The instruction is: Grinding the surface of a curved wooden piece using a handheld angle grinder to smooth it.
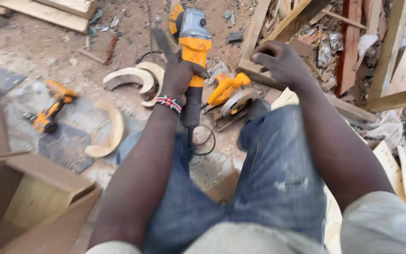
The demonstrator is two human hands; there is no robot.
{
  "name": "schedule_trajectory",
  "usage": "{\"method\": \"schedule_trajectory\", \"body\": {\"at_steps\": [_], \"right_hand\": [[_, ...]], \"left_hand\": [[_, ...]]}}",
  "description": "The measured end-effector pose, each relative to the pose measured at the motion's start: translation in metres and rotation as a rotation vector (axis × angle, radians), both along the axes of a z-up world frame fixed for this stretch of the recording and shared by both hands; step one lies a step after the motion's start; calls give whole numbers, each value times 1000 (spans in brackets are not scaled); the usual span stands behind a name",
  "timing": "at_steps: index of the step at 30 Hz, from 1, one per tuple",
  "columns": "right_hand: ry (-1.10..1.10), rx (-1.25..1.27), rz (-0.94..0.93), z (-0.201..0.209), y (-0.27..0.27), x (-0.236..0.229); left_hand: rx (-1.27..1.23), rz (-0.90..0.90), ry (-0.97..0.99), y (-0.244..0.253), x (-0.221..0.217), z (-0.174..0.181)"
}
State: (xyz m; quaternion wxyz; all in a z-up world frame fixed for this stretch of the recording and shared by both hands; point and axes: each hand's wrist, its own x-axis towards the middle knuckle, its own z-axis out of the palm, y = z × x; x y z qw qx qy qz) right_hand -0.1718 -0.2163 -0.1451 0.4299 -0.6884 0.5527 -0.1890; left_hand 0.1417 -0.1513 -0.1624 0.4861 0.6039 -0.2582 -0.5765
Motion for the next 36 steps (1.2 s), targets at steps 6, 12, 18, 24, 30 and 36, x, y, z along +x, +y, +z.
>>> {"method": "schedule_trajectory", "body": {"at_steps": [6,12,18,24,30,36], "right_hand": [[338,208,165,-170,-244,11],[313,30,90,-287,-402,18],[162,347,110,-224,-334,-7],[304,659,294,-28,-180,-4],[-90,978,-8,95,-69,-96],[-157,1060,-216,179,-122,-77]], "left_hand": [[-20,-192,-474,-104,6,-31],[232,-268,-443,-151,19,-40],[347,-329,-342,-177,13,-85],[413,-286,-113,-100,6,-85],[348,68,280,-42,-67,-19],[366,72,213,-158,-108,55]]}}
